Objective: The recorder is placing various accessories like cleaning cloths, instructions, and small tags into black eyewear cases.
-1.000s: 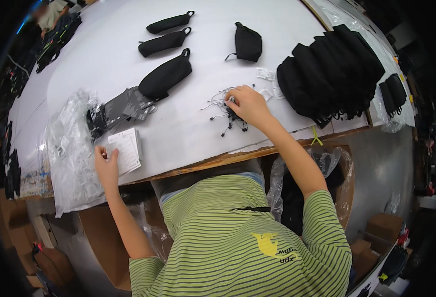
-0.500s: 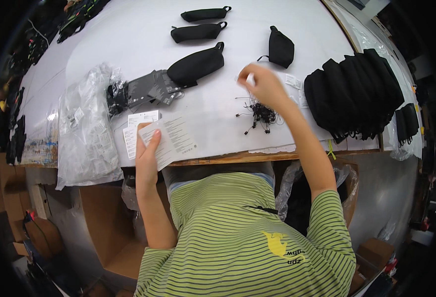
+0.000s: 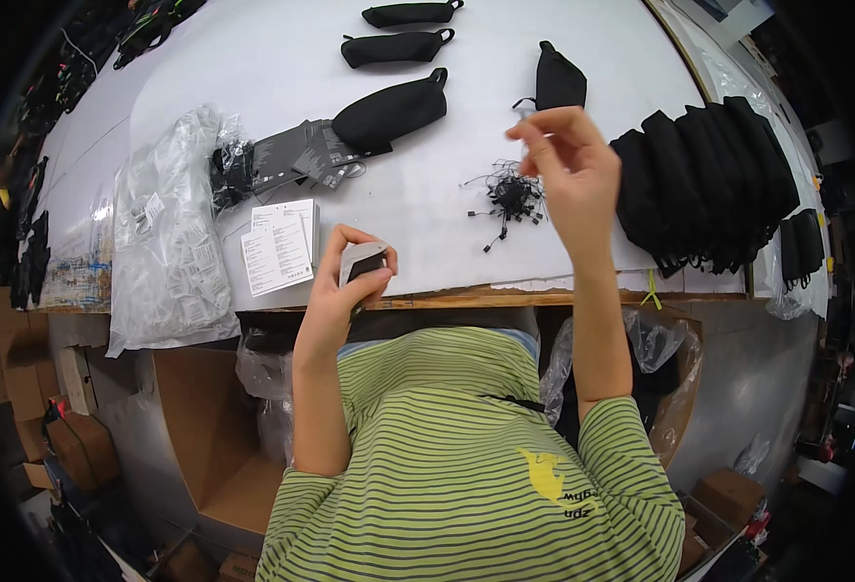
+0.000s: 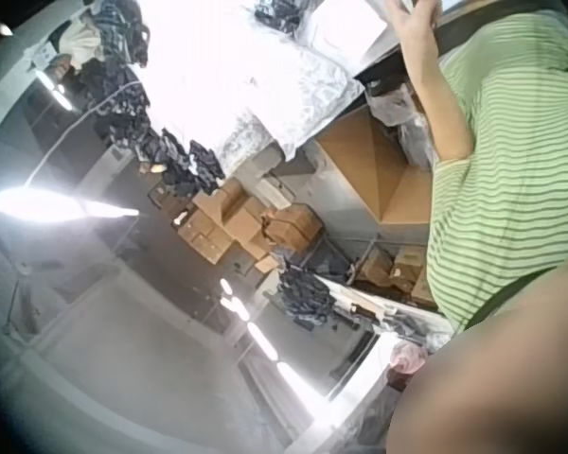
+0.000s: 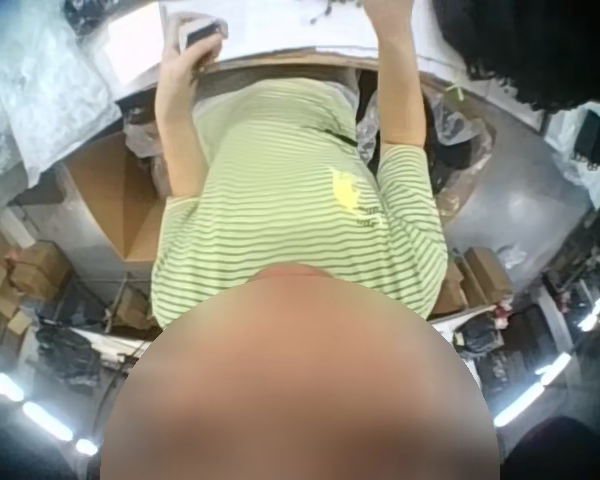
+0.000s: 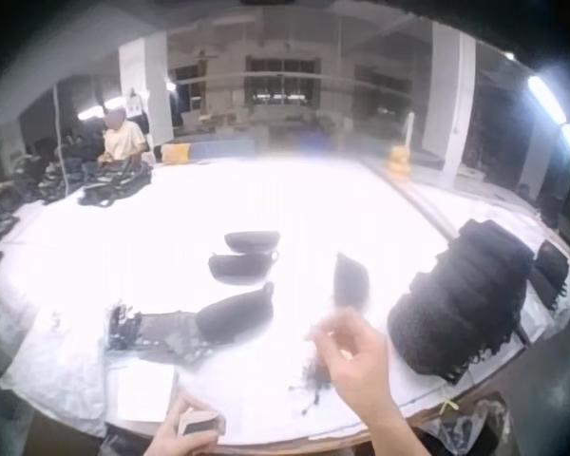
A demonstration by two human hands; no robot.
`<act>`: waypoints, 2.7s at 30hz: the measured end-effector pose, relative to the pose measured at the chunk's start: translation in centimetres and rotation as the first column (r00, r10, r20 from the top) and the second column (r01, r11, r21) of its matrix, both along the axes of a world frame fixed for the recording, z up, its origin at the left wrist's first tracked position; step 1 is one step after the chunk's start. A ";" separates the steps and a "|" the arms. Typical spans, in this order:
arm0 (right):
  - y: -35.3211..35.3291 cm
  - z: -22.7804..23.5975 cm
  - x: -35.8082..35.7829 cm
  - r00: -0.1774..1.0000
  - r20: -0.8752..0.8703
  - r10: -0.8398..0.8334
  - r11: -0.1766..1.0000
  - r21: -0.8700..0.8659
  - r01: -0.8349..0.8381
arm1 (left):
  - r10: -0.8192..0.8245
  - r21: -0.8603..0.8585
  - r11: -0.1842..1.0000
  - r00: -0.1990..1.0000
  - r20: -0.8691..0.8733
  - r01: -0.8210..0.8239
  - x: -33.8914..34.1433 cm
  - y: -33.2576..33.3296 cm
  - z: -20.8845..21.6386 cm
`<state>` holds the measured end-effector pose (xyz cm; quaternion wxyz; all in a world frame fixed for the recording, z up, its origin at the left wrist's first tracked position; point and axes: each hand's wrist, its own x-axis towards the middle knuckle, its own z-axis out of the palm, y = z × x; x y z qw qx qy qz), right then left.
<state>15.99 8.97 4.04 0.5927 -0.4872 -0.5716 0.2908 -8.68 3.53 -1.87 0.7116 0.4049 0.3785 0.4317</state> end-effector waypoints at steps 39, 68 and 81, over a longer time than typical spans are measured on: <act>-7.9 -3.8 -4.0 0.987 0.026 0.156 0.970 -0.194 -0.148 | 0.498 0.783 0.622 0.772 -0.394 -0.001 4.1 -1.7 1.8; -9.9 -6.4 3.0 0.879 -0.426 0.213 0.722 -0.537 -0.436 | 0.825 0.791 0.334 0.247 -0.508 0.513 5.2 20.4 -6.5; -10.6 -7.5 4.5 0.890 -0.404 0.210 0.696 -0.578 -0.426 | 0.224 0.500 0.607 0.471 -0.853 0.617 1.8 3.3 -4.5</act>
